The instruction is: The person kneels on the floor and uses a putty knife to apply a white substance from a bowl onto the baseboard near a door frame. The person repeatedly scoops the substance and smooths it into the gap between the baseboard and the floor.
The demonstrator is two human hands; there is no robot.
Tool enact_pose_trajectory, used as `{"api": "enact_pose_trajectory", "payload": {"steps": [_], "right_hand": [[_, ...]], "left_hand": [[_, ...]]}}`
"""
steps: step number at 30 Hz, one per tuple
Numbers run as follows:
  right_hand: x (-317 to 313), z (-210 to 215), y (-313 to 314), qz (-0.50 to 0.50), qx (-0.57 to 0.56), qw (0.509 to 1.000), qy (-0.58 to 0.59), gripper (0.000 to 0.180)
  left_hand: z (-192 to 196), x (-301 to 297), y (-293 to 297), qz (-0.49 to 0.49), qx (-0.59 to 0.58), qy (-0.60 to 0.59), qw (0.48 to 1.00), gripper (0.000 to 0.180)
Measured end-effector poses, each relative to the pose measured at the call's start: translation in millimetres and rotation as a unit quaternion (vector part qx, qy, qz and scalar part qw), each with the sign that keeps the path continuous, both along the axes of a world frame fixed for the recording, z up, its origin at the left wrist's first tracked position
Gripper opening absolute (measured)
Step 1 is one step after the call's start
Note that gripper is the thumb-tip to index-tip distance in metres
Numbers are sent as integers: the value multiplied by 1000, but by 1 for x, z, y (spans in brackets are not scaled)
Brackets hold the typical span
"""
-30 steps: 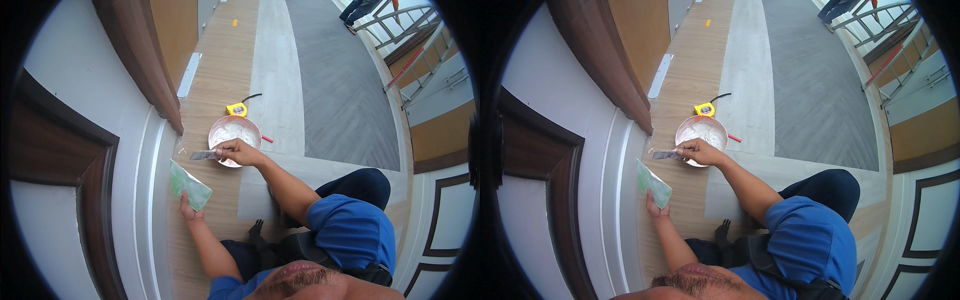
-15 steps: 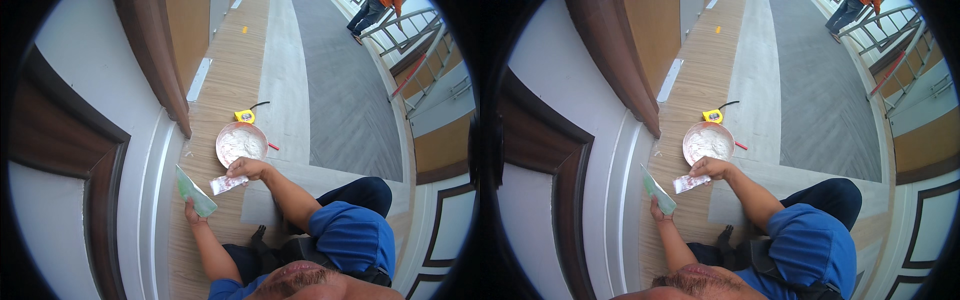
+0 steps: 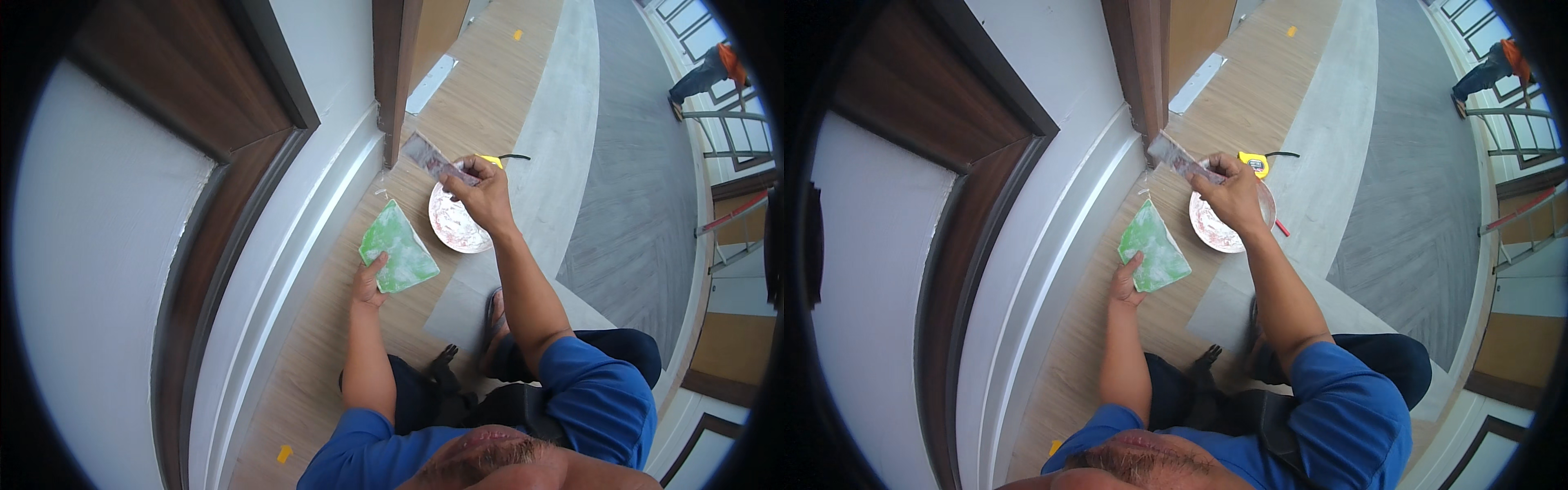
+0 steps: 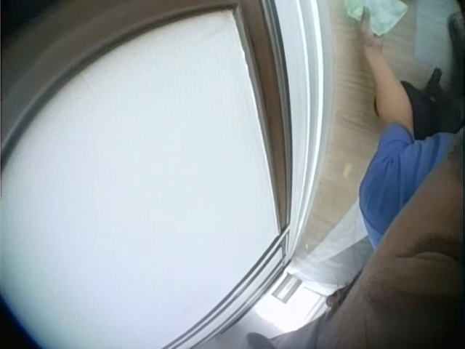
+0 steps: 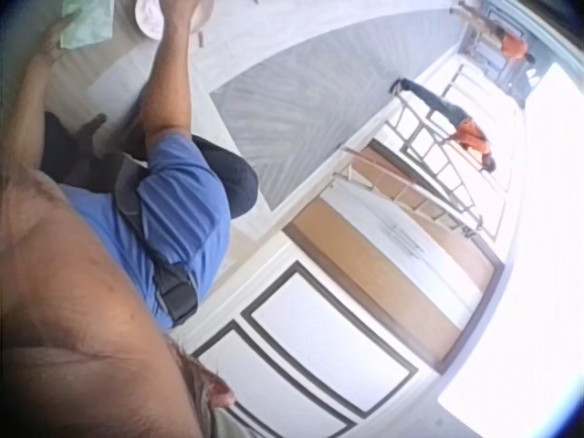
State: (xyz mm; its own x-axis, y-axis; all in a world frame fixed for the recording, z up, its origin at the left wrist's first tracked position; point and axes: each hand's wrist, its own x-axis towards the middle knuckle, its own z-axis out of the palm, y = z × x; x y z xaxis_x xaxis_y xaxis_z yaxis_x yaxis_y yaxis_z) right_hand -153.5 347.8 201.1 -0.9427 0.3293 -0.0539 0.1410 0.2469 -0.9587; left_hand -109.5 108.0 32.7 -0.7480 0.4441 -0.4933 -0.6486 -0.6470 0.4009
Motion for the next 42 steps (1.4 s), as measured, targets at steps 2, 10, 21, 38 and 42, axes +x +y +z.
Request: {"api": "enact_pose_trajectory", "payload": {"steps": [2, 10, 21, 38, 42], "right_hand": [[-9, 11, -16, -22, 35, 998, 52, 16], [-39, 2, -54, -25, 90, 984, 154, 27], [-51, -11, -75, 0, 157, 975, 158, 28], [-51, -6, -74, 77, 135, 978, 140, 26], [-58, -20, -66, 7, 112, 983, 144, 26]], "left_hand": [[4, 0, 0, -1, -1, 7, 1000, 49], [-8, -1, -1, -20, 3, 21, 1000, 53], [-11, -1, -1, -32, 5, 34, 999, 43], [-9, -2, 0, -40, 19, 43, 998, 44], [-5, -2, 2, -48, 8, 41, 998, 46]]}}
